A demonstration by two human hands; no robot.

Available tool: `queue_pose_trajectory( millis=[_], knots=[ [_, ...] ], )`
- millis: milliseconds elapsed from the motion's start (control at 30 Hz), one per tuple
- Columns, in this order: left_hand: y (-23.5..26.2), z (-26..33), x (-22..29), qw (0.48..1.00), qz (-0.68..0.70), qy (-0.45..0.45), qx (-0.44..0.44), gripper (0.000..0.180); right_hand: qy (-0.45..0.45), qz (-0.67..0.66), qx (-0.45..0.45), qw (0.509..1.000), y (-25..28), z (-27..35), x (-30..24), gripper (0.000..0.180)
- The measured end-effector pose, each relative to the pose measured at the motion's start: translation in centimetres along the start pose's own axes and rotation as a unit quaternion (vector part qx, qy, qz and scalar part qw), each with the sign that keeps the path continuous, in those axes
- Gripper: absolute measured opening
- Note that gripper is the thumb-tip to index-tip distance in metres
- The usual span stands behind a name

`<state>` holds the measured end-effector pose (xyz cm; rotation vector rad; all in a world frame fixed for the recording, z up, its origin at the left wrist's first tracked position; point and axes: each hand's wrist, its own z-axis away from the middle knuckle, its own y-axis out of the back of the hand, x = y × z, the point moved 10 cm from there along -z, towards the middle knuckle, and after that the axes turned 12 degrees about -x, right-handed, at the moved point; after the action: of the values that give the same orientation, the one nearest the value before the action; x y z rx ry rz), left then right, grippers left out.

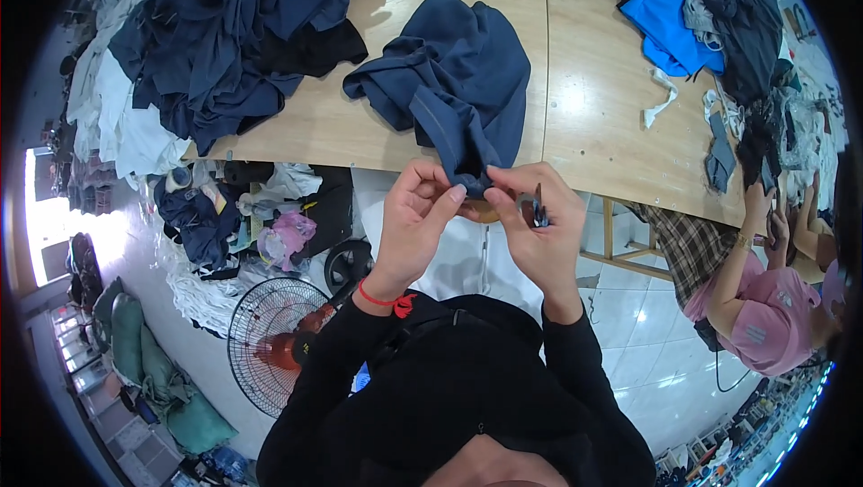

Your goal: Inspecting and trimming loose threads from a pair of shorts in a factory setting.

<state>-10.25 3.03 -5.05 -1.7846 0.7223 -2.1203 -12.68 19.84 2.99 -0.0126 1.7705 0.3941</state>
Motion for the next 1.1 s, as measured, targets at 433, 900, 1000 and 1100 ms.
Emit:
queue_pose_trajectory(
  millis=[433, 900, 1000, 1100],
  knots=[
    [-1.0, -0.6, -1.5, 0.999, -0.027, -0.003, -0.024, 0.049, -0.096, -0.104, 0.021, 0.99, 1.1, 3.4, 3.0, 0.006],
    [-1.1, -0.9, -1.3, 0.999, -0.034, -0.015, -0.023, 0.049, 0.031, 0.13, 0.037, 0.99, -0.1, 1.9, 0.2, 0.019],
    [-1.0, -0.8, -1.8, 0.999, -0.026, 0.005, -0.023, 0.051, 0.015, 0.124, 0.007, 0.992, -0.7, 1.6, 1.1, 0.019],
    [-1.3, -0.6, -2.2, 0.999, -0.022, 0.026, -0.027, 0.051, -0.018, 0.088, -0.016, 0.996, -0.8, 1.9, 2.4, 0.016]
  ],
)
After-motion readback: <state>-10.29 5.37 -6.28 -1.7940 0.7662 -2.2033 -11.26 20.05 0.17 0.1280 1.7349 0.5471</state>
